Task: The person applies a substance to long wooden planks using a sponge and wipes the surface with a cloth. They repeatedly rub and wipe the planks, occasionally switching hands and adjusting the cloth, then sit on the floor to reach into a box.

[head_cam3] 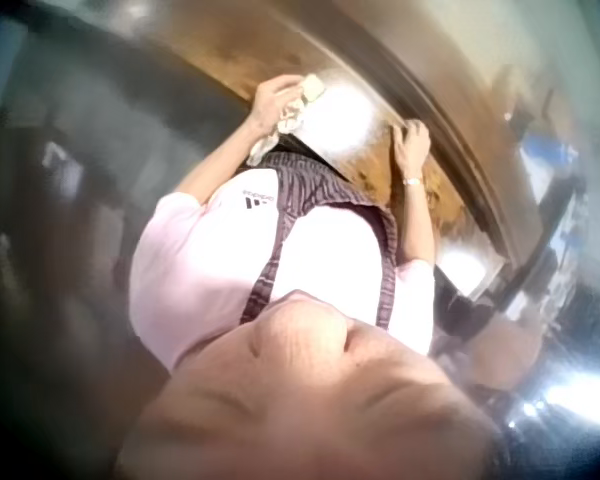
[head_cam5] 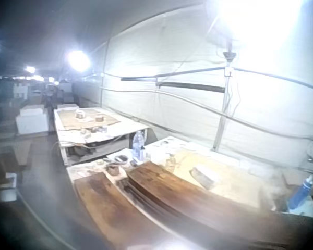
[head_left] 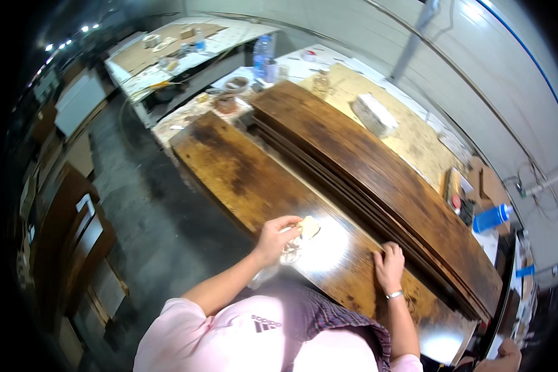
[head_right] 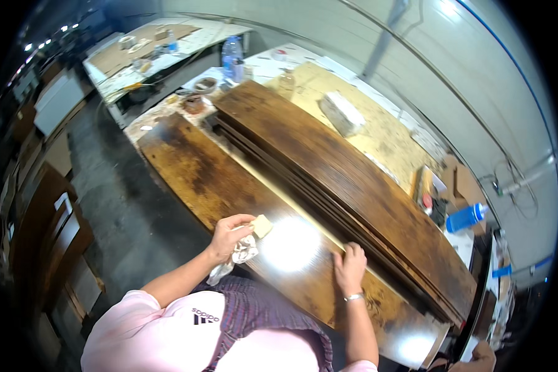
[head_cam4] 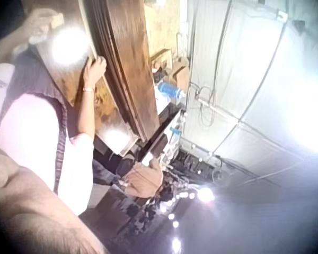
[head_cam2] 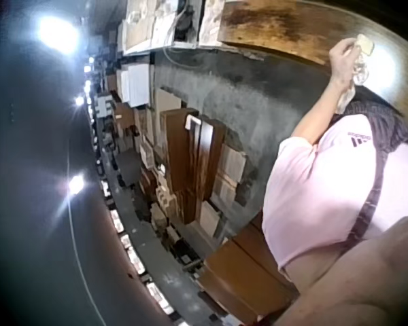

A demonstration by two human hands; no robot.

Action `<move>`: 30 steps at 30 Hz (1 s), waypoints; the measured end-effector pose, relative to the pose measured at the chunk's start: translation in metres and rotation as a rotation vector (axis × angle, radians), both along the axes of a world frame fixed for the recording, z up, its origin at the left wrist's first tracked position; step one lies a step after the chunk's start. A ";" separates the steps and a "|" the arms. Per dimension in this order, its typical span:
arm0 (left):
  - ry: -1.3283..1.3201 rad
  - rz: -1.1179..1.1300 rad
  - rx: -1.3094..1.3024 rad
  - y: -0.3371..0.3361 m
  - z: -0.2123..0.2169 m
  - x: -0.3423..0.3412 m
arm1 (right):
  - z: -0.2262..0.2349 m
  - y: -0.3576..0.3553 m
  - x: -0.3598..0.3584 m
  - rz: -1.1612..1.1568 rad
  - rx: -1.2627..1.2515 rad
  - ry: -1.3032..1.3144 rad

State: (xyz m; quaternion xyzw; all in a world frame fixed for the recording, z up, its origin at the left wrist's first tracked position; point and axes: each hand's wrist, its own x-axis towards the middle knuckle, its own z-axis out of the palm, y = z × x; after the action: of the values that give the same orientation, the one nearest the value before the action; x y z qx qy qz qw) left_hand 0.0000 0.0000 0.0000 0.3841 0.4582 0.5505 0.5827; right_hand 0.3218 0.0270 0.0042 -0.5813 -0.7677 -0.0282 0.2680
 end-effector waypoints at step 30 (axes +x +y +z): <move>1.525 0.411 0.336 0.042 -0.004 -0.161 | -0.025 -0.055 -0.006 -0.092 -0.538 1.482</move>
State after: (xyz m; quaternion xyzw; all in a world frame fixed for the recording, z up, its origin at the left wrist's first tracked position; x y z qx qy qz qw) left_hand -0.1611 0.0425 -0.0043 0.6445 0.7021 0.2947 -0.0688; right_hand 0.3162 -0.0280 -0.0203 -0.5249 -0.3447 0.5419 0.5586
